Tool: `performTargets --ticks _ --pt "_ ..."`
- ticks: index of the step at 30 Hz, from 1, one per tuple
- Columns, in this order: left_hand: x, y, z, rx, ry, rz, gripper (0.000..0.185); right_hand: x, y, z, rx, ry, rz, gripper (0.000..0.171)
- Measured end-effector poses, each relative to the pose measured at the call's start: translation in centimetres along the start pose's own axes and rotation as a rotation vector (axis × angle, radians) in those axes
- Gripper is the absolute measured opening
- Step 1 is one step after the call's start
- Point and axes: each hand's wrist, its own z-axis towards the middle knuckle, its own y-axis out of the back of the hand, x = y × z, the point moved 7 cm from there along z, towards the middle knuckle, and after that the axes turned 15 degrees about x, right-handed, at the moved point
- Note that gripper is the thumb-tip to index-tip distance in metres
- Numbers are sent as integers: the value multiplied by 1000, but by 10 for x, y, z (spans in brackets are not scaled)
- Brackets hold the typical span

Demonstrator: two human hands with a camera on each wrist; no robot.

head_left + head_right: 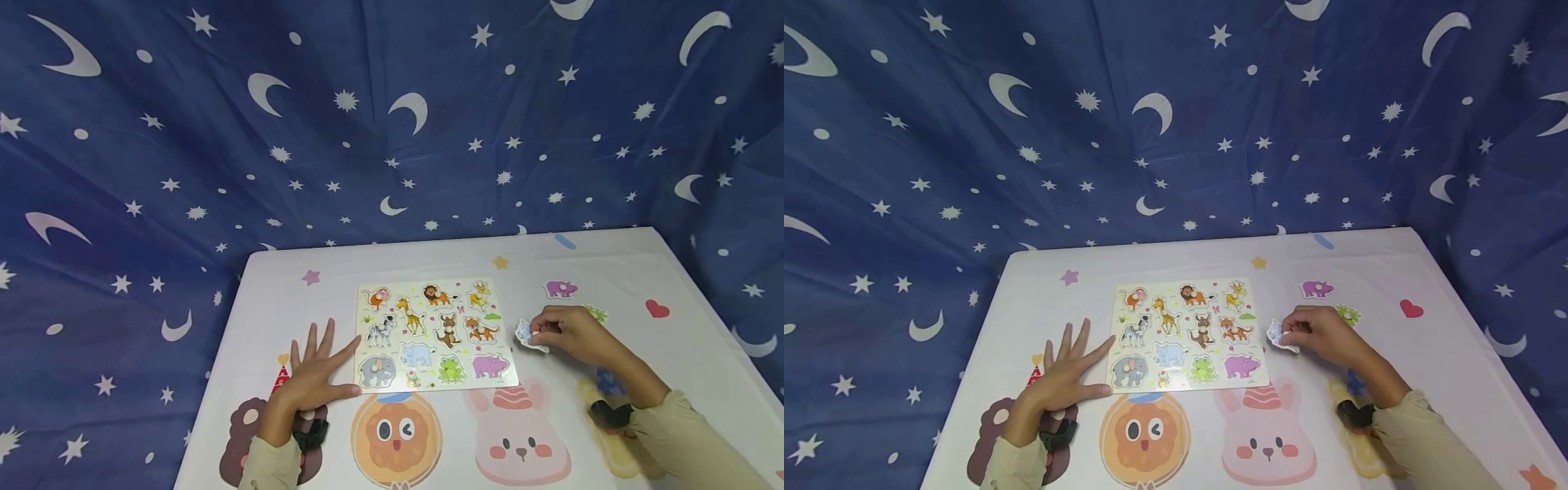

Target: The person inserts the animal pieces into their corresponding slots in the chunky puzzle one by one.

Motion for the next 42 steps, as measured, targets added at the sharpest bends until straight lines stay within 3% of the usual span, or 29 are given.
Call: performTargets --ticks 4,15,28,42 --pt "2 0 -1 0 11 -4 95 21 -10 22 39 70 15 17" --pt "1 1 -3 -13 -4 -11 94 67 -45 73 210 114 82 14" --pt "0 0 -3 -18 -7 -20 94 106 -83 110 297 184 4 17" --pt "2 -1 2 3 -3 -12 95 124 -112 138 381 174 -65 16"
